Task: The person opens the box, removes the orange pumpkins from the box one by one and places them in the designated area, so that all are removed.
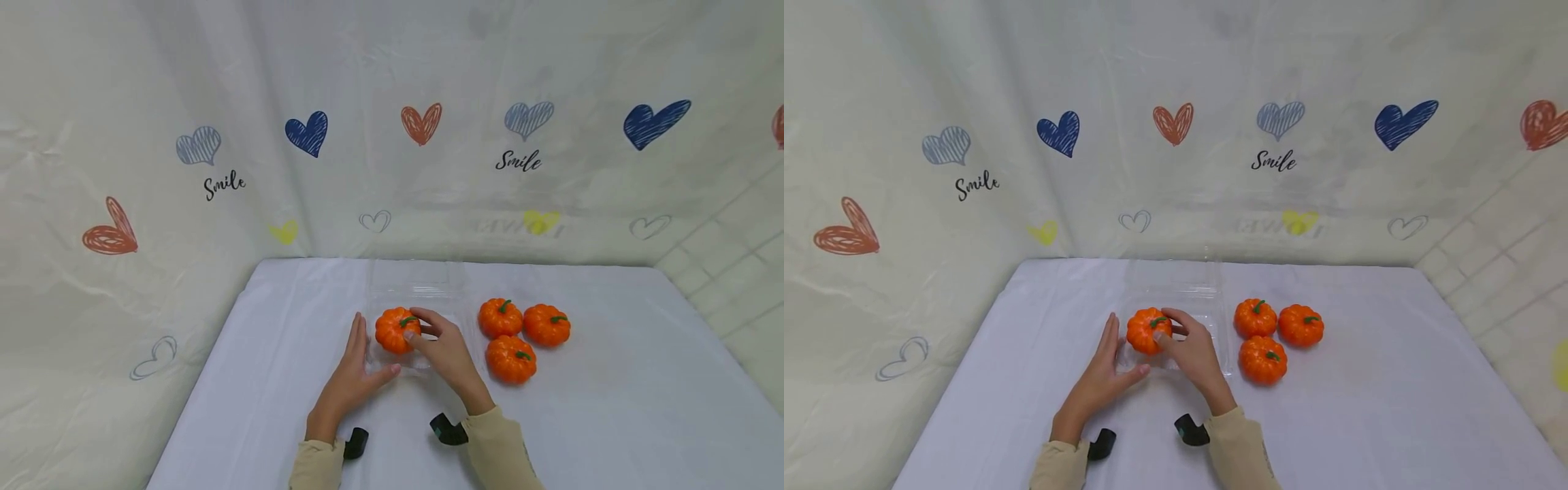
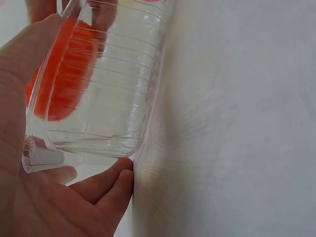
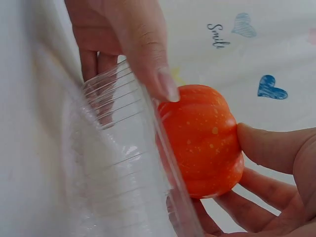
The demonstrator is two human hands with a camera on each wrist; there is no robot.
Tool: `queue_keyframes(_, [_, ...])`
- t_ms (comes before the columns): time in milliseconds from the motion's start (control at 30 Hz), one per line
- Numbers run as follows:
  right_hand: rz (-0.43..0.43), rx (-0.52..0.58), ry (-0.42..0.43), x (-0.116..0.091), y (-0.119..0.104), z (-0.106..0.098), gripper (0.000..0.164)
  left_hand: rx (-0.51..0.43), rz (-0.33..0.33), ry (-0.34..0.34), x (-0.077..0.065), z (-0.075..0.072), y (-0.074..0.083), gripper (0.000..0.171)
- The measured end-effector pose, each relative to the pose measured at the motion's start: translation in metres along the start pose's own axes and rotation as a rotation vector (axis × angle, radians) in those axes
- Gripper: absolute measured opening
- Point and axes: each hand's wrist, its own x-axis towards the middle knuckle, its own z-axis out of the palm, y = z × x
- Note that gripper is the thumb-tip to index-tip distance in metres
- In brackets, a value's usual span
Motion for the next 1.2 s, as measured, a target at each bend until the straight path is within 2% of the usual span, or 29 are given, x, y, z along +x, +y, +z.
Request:
queue_keyframes(400, [-0.005, 0.045, 0.032, -0.016, -0.012, -0.026, 0.052, 0.002, 0.008, 0.004, -0.002, 0.002, -0.002, 0.122])
queue_keyframes(733, [-0.019, 0.072, 0.091, -0.024, -0.015, -0.051, 0.051, 0.008, 0.048, 0.014, -0.002, 0.002, -0.005, 0.123])
queue_keyframes(1000, [0.038, 0.059, 0.157, -0.034, -0.025, -0.078, 0.053, 0.019, 0.049, 0.006, -0.004, 0.001, -0.001, 0.126])
queue_keyframes(1200, [0.07, 0.053, 0.203, -0.039, -0.025, -0.099, 0.057, 0.005, 0.05, 0.003, -0.005, 0.001, 0.0, 0.125])
